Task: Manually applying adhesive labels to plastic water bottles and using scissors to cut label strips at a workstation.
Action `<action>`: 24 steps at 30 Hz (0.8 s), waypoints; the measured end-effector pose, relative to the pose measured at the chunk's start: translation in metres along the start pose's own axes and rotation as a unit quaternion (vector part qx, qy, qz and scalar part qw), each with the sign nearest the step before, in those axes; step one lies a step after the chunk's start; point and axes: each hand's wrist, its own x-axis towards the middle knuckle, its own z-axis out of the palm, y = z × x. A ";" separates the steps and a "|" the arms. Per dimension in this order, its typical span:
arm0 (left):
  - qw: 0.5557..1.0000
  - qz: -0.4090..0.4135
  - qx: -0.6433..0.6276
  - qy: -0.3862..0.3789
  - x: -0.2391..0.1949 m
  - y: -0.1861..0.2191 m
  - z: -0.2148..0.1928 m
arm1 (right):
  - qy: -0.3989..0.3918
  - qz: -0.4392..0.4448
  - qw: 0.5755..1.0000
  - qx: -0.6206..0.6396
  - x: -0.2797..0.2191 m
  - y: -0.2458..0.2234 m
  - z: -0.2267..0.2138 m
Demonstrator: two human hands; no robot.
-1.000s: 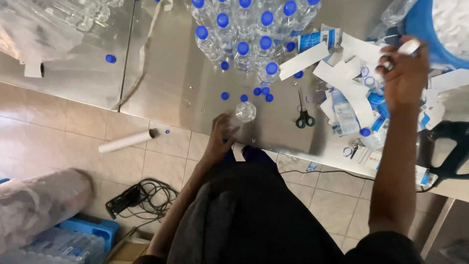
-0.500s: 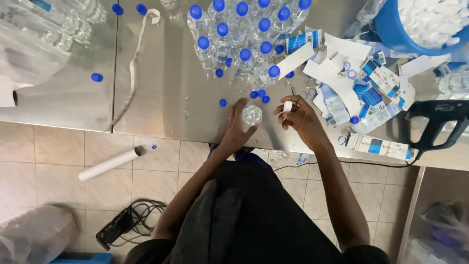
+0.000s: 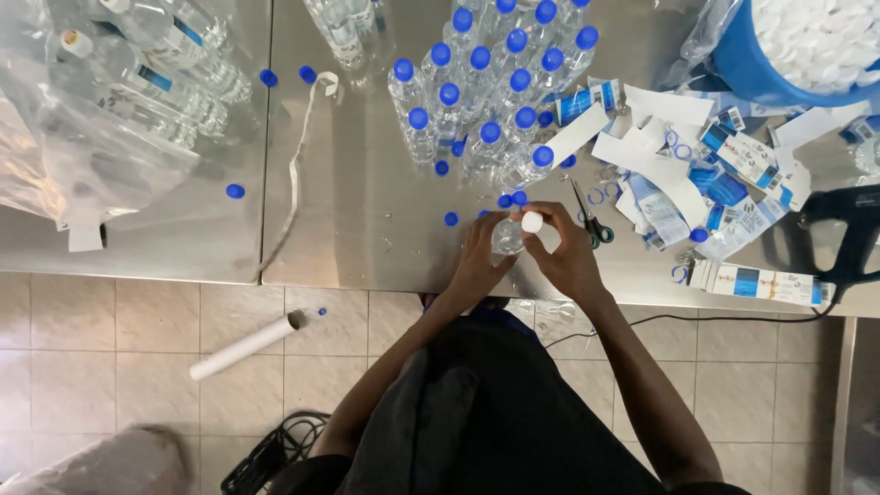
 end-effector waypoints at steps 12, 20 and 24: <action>1.000 -0.012 -0.004 0.008 0.000 -0.003 0.005 | -0.047 0.010 0.994 0.098 -0.006 0.056 0.024; 0.993 0.071 0.028 0.088 -0.004 0.032 -0.008 | -0.046 -0.030 0.998 0.033 -0.007 0.043 0.019; 0.973 0.162 0.121 0.109 -0.004 0.021 -0.001 | -0.079 0.000 0.997 0.001 -0.014 0.069 0.013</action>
